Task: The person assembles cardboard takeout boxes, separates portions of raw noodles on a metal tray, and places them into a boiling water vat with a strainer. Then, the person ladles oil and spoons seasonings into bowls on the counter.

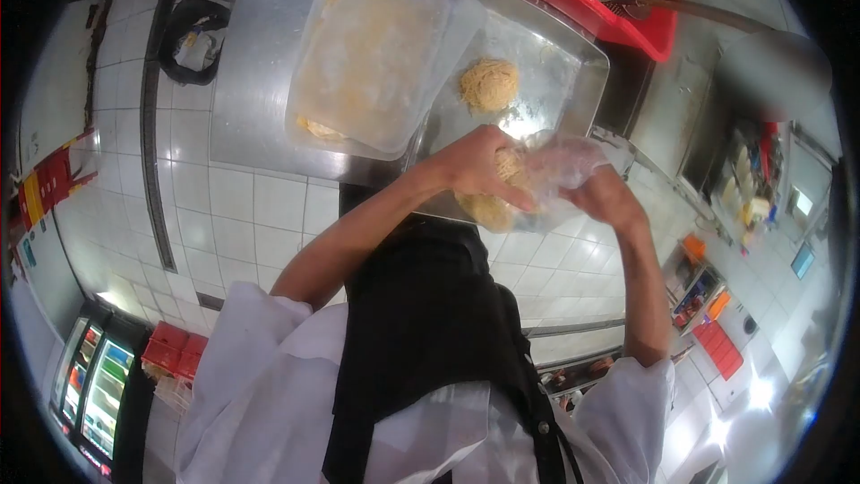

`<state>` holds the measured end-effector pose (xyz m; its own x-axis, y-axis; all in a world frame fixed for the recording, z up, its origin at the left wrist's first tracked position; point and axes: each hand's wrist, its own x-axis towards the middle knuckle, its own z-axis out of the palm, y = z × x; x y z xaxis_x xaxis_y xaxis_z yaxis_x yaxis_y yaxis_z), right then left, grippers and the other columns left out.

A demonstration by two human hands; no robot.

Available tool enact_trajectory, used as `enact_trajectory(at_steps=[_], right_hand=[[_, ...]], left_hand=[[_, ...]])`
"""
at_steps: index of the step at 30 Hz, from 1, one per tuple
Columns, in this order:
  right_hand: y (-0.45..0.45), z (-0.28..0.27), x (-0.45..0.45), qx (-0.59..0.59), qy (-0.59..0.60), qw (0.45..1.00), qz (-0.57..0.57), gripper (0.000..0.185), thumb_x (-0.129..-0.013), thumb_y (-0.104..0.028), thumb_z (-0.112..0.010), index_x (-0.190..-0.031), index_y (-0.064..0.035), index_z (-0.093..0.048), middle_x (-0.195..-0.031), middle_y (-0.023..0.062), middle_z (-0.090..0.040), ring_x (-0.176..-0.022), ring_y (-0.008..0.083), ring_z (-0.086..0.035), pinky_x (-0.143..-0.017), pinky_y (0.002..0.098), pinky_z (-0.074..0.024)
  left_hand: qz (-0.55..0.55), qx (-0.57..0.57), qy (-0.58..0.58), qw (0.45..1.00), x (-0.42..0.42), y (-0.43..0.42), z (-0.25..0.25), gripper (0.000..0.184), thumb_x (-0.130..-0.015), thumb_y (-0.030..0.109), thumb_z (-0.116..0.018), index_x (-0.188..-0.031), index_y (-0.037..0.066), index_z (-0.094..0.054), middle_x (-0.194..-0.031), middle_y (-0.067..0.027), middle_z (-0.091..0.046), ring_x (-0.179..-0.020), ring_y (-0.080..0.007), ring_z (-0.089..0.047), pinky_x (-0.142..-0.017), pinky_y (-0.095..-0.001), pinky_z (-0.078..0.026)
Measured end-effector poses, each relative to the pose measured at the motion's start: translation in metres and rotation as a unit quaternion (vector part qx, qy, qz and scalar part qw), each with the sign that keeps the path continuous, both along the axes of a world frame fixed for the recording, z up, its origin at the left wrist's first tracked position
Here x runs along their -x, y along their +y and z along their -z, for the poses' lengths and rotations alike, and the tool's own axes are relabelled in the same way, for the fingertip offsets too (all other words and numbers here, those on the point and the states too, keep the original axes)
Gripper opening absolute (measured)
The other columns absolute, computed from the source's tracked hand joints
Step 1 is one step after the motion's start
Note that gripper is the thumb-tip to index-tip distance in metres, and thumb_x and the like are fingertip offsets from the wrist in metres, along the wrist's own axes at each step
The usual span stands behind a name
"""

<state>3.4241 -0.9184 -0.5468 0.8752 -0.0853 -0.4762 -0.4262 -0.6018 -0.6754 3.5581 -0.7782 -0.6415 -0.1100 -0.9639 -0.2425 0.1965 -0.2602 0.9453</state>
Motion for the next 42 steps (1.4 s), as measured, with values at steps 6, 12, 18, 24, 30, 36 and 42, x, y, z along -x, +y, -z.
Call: enact_trajectory(at_steps=[6, 12, 18, 24, 30, 36, 42], right_hand=[[0.007, -0.004, 0.011, 0.121, -0.088, 0.986, 0.077, 0.026, -0.065, 0.004, -0.063, -0.09, -0.0032, -0.063, -0.097, 0.013, -0.06, -0.09, 0.0315, -0.056, -0.081, 0.0346, -0.0439], [0.032, -0.026, 0.001, 0.178, -0.117, 0.96, 0.184, 0.017, -0.067, 0.003, -0.063, -0.084, 0.0002, -0.062, -0.09, 0.0145, -0.06, -0.084, 0.0311, -0.058, -0.075, 0.0344, -0.0459], [0.045, -0.06, 0.004, 0.162, -0.088, 0.937, 0.296, 0.014, -0.071, 0.002, -0.063, -0.084, 0.0023, -0.059, -0.088, 0.0146, -0.06, -0.078, 0.0299, -0.059, -0.071, 0.0294, -0.0458], [0.051, -0.069, 0.007, 0.2, -0.079, 0.949, 0.231, 0.014, -0.072, 0.002, -0.062, -0.086, 0.0031, -0.058, -0.085, 0.0152, -0.06, -0.074, 0.0292, -0.059, -0.068, 0.0299, -0.0463], [0.058, -0.075, 0.0, 0.157, -0.085, 0.948, 0.264, 0.01, -0.077, 0.0, -0.06, -0.086, 0.0042, -0.057, -0.083, 0.0133, -0.06, -0.073, 0.0227, -0.06, -0.068, 0.0272, -0.0468], [0.055, -0.077, 0.007, 0.115, -0.007, 0.945, 0.306, 0.009, -0.078, -0.001, -0.06, -0.086, 0.0038, -0.058, -0.081, 0.0121, -0.06, -0.071, 0.0205, -0.059, -0.067, 0.0266, -0.0464], [0.051, -0.064, 0.012, 0.061, -0.014, 0.963, 0.262, 0.009, -0.078, -0.002, -0.061, -0.086, 0.0011, -0.059, -0.081, 0.0113, -0.061, -0.072, 0.018, -0.059, -0.066, 0.0267, -0.0463]], left_hand=[[-0.002, 0.02, 0.003, 1.0, -0.005, -0.001, 0.007, 0.053, -0.055, 0.029, -0.082, -0.096, 0.001, -0.063, -0.085, -0.0083, -0.064, -0.078, -0.016, -0.057, -0.075, -0.0294, -0.044], [0.065, 0.06, -0.015, 0.996, -0.004, -0.007, 0.027, 0.053, -0.06, 0.024, -0.079, -0.105, 0.003, -0.06, -0.092, -0.0081, -0.064, -0.085, -0.015, -0.056, -0.079, -0.0298, -0.042], [0.046, 0.069, -0.019, 0.996, 0.004, -0.005, 0.05, 0.061, -0.054, 0.035, -0.081, -0.1, 0.001, -0.061, -0.097, -0.0132, -0.061, -0.091, -0.0212, -0.057, -0.082, -0.0313, -0.044], [0.02, 0.062, -0.031, 0.997, 0.008, 0.0, 0.06, 0.056, -0.059, 0.021, -0.079, -0.109, 0.006, -0.058, -0.102, -0.0074, -0.062, -0.093, -0.0161, -0.055, -0.086, -0.0304, -0.041], [0.018, 0.078, -0.013, 0.997, 0.005, 0.0, 0.062, 0.062, -0.057, 0.02, -0.081, -0.112, 0.006, -0.056, -0.106, -0.0076, -0.06, -0.096, -0.0163, -0.055, -0.087, -0.0309, -0.041], [0.045, 0.082, 0.054, 0.994, -0.004, -0.002, 0.04, 0.07, -0.052, 0.033, -0.082, -0.11, 0.004, -0.057, -0.107, -0.0117, -0.06, -0.101, -0.021, -0.054, -0.09, -0.0314, -0.04], [0.101, 0.125, -0.008, 0.987, -0.005, -0.006, 0.043, 0.066, -0.056, 0.021, -0.081, -0.114, 0.006, -0.054, -0.107, -0.0098, -0.06, -0.099, -0.0193, -0.056, -0.087, -0.0313, -0.042]])
